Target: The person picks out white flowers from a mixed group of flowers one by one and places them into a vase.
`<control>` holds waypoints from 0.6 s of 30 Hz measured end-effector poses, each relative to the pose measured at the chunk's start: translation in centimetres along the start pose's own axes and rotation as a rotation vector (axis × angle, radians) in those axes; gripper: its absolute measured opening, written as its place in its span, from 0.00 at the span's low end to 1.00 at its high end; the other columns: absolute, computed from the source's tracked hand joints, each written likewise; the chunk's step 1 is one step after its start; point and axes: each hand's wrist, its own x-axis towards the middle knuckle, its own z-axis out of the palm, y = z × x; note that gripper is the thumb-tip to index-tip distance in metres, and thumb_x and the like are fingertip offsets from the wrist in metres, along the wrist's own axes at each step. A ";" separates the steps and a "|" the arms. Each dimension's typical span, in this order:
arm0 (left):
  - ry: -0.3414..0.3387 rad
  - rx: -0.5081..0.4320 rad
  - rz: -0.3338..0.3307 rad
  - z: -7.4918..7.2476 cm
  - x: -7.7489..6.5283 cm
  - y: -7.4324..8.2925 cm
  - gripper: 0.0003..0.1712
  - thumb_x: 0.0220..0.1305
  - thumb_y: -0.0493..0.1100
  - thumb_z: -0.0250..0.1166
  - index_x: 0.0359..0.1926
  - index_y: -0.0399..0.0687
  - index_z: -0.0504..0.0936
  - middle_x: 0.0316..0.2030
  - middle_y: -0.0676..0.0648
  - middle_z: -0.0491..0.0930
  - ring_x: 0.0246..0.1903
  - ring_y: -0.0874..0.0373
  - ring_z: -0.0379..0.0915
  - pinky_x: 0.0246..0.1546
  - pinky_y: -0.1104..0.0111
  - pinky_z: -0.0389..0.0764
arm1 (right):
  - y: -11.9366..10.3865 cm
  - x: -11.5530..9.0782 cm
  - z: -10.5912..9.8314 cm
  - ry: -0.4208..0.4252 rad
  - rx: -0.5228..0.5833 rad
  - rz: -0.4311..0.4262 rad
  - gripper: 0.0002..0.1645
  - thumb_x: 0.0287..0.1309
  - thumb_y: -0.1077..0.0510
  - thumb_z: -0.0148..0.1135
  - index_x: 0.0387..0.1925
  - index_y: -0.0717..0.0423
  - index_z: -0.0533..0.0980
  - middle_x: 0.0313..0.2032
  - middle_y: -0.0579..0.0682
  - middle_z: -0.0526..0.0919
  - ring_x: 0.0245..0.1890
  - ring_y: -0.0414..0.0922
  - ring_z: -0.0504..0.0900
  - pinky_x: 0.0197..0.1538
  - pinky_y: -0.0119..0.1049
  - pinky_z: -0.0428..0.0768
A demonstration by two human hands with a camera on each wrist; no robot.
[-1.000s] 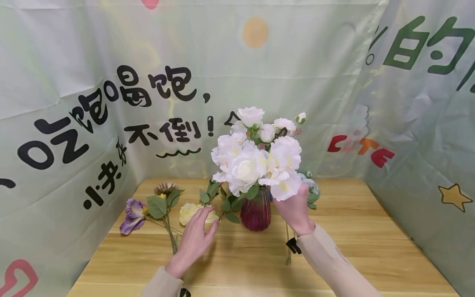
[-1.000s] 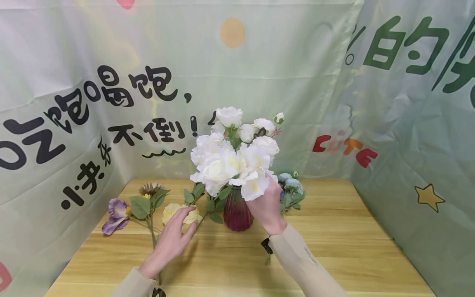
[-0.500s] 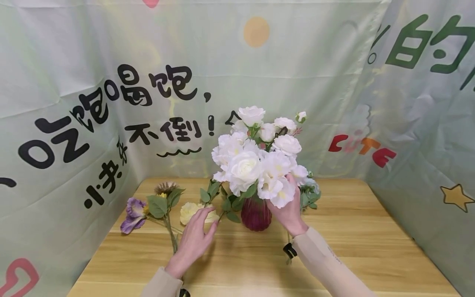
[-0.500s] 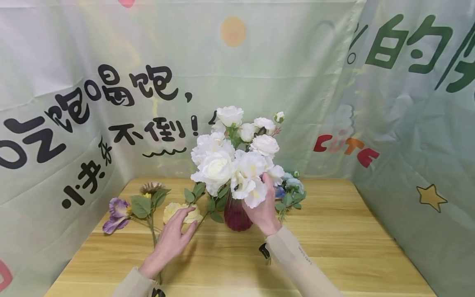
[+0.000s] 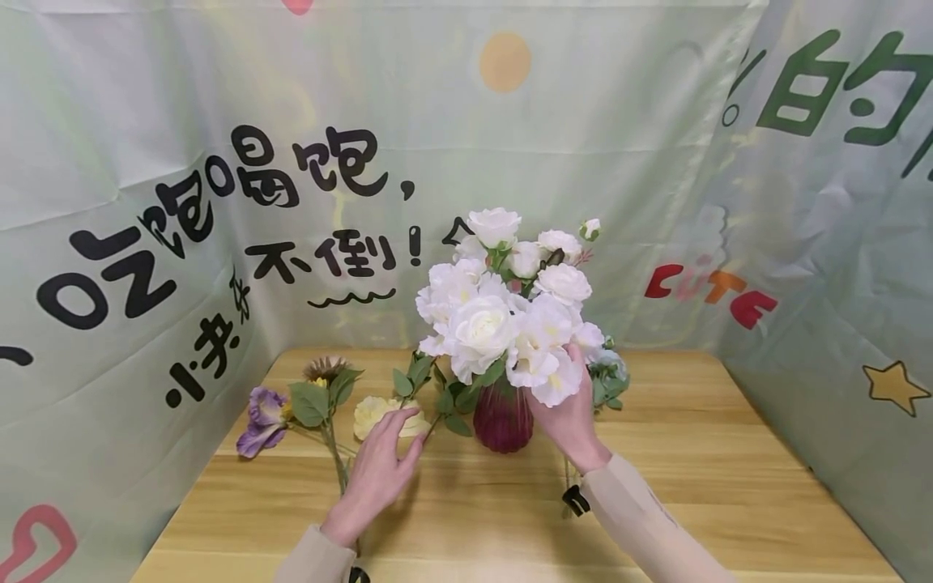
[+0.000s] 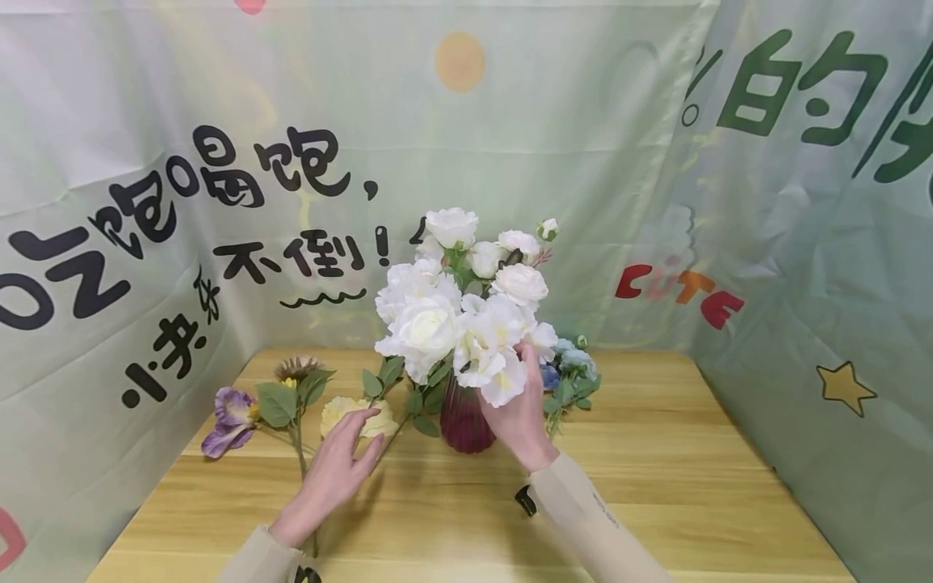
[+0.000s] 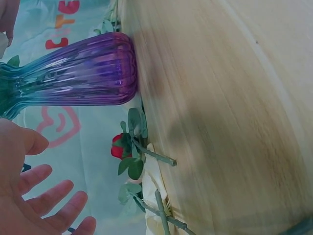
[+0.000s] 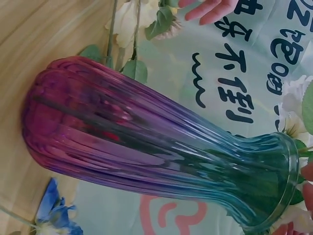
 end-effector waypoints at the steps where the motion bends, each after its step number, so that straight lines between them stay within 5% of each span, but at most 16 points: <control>1: -0.003 0.003 -0.001 0.0 0.0 -0.1 0.24 0.62 0.45 0.64 0.59 0.52 0.74 0.54 0.46 0.76 0.51 0.47 0.73 0.50 0.51 0.76 | 0.1 -0.1 -0.1 0.000 0.008 0.001 0.32 0.40 0.72 0.69 0.50 0.66 0.68 0.43 0.57 0.76 0.43 0.48 0.76 0.46 0.48 0.78; 12: -0.020 0.028 -0.005 -0.1 -0.2 -0.9 0.26 0.61 0.46 0.65 0.60 0.49 0.73 0.53 0.44 0.77 0.51 0.46 0.73 0.50 0.50 0.76 | -1.6 -0.8 -2.0 -0.008 0.035 -0.093 0.30 0.38 0.75 0.67 0.49 0.69 0.72 0.42 0.63 0.76 0.43 0.53 0.74 0.47 0.49 0.74; 18: -0.051 0.033 0.006 -0.5 -0.2 -1.7 0.26 0.60 0.44 0.65 0.59 0.47 0.72 0.55 0.43 0.76 0.52 0.46 0.72 0.52 0.49 0.74 | -0.9 -1.9 -3.1 -0.048 0.026 -0.062 0.24 0.36 0.79 0.65 0.42 0.67 0.77 0.38 0.58 0.77 0.34 0.45 0.72 0.32 0.34 0.75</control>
